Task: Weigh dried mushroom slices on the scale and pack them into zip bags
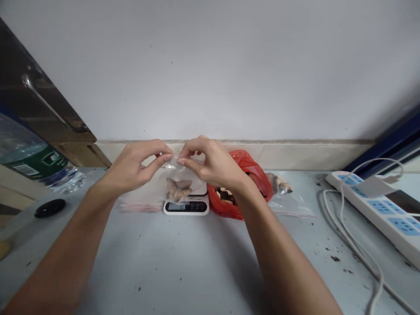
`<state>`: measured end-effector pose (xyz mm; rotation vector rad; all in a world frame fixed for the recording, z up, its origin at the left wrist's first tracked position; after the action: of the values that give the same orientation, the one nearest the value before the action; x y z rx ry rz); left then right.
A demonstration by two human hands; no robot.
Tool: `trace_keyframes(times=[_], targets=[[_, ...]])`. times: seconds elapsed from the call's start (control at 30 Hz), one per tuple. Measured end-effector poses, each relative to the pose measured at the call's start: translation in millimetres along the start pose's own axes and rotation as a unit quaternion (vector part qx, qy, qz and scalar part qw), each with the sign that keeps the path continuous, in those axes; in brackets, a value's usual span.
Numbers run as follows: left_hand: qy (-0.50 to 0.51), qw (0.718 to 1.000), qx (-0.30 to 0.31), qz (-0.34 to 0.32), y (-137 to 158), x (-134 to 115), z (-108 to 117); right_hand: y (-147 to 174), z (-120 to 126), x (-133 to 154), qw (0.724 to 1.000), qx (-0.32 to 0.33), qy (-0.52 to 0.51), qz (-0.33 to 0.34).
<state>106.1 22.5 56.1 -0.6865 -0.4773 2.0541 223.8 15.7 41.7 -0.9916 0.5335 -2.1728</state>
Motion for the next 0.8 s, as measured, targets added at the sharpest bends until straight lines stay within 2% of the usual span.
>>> trace_keyframes(times=[0.13,0.37,0.57,0.8], targets=[[-0.022,1.0,0.003,-0.004,1.9,2.6,2.5,3.2,3.2,-9.5,1.0,0.002,-0.013,-0.02],[-0.03,0.999,0.008,0.034,1.2,11.7,9.6,16.1,19.4,-33.8,0.998,0.025,0.014,-0.062],[-0.047,0.998,0.006,0.042,1.1,12.7,12.4,21.8,32.6,-37.4,0.996,0.041,0.052,-0.061],[-0.066,0.997,0.025,0.041,-0.1,9.4,11.2,22.5,34.5,-41.5,0.986,0.066,0.109,-0.103]])
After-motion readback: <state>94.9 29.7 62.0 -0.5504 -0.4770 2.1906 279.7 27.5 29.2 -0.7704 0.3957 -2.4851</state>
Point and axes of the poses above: each hand's wrist, its own y-axis away from the middle knuckle, its own z-axis out of the back of the hand, x = y × z, the point moved 9 cm from there along -y, towards the middle knuckle, and after that the axes turned 10 degrees about z, right-handed, at the moved point
